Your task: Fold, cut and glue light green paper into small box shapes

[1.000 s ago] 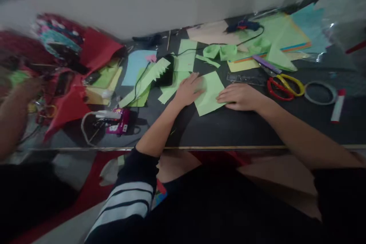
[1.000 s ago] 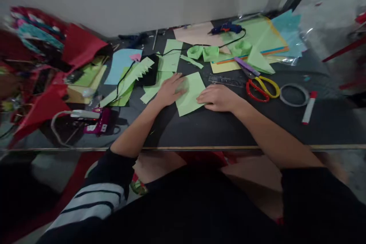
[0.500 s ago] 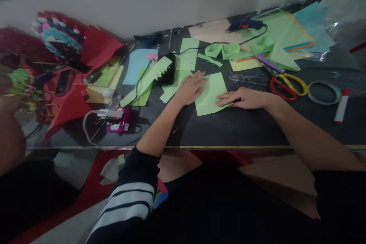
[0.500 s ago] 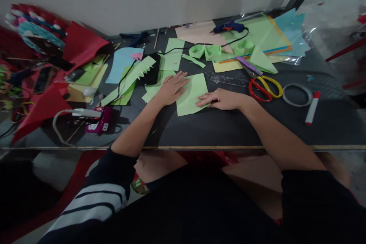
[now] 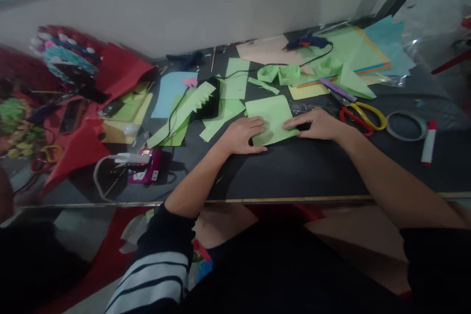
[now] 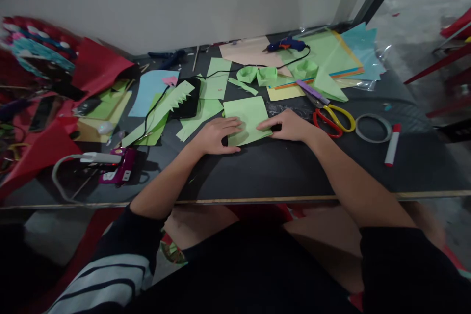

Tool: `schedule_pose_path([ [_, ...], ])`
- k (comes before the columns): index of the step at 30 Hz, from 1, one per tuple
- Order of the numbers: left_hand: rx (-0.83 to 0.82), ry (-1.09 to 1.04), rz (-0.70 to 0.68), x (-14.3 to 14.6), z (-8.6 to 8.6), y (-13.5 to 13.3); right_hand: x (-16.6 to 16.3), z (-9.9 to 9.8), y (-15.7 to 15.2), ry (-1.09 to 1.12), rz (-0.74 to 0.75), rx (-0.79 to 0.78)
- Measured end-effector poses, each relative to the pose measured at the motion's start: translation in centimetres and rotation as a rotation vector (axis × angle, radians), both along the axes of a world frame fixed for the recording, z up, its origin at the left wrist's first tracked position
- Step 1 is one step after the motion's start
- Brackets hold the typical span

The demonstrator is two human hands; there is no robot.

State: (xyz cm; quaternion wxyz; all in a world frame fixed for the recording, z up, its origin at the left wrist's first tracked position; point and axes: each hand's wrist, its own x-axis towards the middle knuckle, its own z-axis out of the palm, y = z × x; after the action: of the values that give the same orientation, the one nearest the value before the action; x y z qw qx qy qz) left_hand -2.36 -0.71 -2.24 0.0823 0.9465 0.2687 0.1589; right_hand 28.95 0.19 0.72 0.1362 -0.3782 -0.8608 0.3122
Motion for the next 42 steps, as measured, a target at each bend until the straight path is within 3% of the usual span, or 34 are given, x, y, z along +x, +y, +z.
schedule_pose_path([
  [9,-0.002,-0.092,0.121,-0.5,-0.2,0.8,-0.2,-0.4,0.1,-0.021,0.104,0.113],
  [14,-0.028,-0.004,0.160,0.1,0.1,0.8,-0.3,-0.6,0.1,-0.003,0.121,0.163],
  [21,-0.073,0.199,0.242,0.9,0.0,0.2,-0.5,-0.1,-0.1,-0.030,0.162,0.068],
  [27,-0.098,0.239,0.303,1.5,0.3,-0.4,-0.6,0.0,-0.2,0.014,0.168,0.044],
  [32,-0.179,0.150,0.235,0.8,1.1,0.0,-0.4,-0.5,-0.2,0.071,0.099,0.006],
  [36,-0.222,0.067,0.043,0.2,1.2,0.4,-0.1,-1.3,-0.2,0.140,-0.130,-0.010],
  [38,-0.193,0.060,0.020,0.2,1.1,0.2,0.2,-1.7,-0.5,0.177,-0.190,-0.004],
  [42,-0.100,0.116,0.033,0.8,1.1,-0.6,0.9,-1.9,-1.9,0.201,-0.078,0.100],
])
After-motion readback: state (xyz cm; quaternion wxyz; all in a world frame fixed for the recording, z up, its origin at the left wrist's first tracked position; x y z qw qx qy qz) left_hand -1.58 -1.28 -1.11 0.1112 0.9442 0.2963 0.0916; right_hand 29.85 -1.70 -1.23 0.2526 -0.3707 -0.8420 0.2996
